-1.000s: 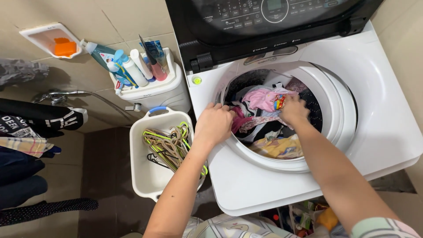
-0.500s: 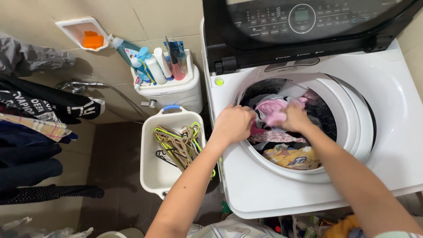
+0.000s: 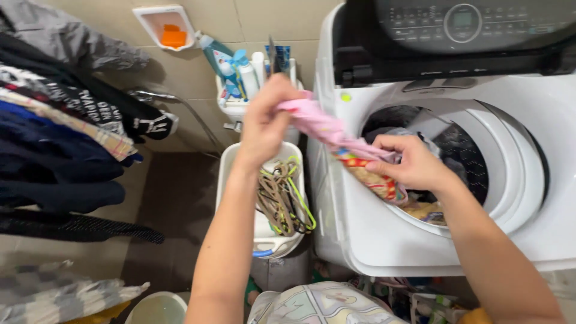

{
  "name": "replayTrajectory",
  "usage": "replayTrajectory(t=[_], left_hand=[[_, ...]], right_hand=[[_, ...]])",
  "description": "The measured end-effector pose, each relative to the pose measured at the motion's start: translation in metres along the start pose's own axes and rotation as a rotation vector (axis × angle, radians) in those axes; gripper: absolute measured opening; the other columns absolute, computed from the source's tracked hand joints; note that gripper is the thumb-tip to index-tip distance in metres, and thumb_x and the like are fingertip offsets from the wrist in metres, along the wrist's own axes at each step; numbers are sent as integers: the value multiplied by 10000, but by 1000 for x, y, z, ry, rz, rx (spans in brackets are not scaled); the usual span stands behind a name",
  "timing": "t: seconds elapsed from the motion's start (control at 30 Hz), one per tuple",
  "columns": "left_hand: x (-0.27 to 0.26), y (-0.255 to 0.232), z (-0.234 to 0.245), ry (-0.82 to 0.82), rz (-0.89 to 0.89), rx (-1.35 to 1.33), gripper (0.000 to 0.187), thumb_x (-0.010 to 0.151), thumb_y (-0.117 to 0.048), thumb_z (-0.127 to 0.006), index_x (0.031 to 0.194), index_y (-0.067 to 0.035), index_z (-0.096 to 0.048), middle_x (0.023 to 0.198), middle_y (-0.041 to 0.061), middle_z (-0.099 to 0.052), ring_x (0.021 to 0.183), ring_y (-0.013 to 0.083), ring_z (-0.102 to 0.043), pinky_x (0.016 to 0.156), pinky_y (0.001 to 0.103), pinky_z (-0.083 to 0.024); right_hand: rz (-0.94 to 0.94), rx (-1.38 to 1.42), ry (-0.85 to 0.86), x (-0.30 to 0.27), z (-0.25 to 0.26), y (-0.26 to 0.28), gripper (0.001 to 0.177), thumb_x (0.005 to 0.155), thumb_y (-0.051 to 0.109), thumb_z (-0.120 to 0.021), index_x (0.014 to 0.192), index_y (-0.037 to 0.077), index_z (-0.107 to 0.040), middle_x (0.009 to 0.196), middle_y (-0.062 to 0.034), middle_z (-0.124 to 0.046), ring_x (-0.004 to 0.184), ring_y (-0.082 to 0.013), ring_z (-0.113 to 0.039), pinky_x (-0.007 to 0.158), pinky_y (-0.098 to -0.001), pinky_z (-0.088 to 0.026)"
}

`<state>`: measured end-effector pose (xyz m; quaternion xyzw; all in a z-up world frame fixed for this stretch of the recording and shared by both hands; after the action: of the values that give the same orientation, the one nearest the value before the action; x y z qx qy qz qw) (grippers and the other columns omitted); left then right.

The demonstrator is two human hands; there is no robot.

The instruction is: Hanging washed clothes on hangers and placing them on a drying rack.

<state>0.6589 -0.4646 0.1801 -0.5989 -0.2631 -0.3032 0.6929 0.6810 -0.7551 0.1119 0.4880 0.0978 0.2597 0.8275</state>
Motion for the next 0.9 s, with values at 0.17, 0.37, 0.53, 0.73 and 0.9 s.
replayTrajectory(t=[0.17, 0.37, 0.53, 0.73, 0.9], left_hand=[[-72, -1, 63, -54, 126, 268, 227, 776, 29, -624, 987, -36, -676, 1170, 118, -637, 1227, 280, -586, 1102, 389, -441], [-144, -27, 50, 109, 243, -107, 246, 928, -120, -703, 1163, -62, -659, 1348, 85, -658, 1335, 231, -591, 1196, 402, -427], [-198, -33, 68, -82, 500, -280, 257, 930, -97, -670, 1157, -64, -555, 1127, 0, -638, 1123, 116, -636, 1008, 290, -495], [-251, -78, 214, -164, 640, 52, 199, 985, -163, -605, 951, -7, -725, 835, 22, -694, 818, 112, -608, 766, 273, -502], [-240, -136, 236, 56, 722, 1026, 243, 904, -243, -704, 782, -58, -802, 625, 175, -645, 601, 350, -627, 655, 396, -477]], right_hand=[[118, -2, -54, 21, -55, 62, 181, 811, 43, -778, 975, 32, -700, 821, 13, -678, 765, -45, -576, 684, -226, -480], [347, -4, 69, 48, -138, 149, 144, 796, 7, -726, 936, 39, -734, 811, -10, -705, 723, -49, -656, 632, -255, -526], [397, -23, 138, 59, -187, 187, 143, 775, 108, -791, 837, 20, -697, 706, -47, -665, 639, -99, -603, 569, -284, -503], [356, -743, 519, 76, -248, 189, 407, 849, 448, -722, 702, 70, -751, 615, -172, -665, 593, -350, -644, 582, -468, -504], [391, -1047, 566, 59, -314, 194, 423, 996, 413, -537, 785, 84, -699, 721, -181, -703, 712, -397, -700, 674, -521, -532]])
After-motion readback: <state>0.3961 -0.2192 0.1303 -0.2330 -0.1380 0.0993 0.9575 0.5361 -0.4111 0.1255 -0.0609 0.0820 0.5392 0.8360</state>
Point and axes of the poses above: each hand's wrist, its own x-axis towards the middle knuckle, its own z-axis out of the back of the hand, y = z × x, the point moved 6 cm from there along x, towards the middle knuckle
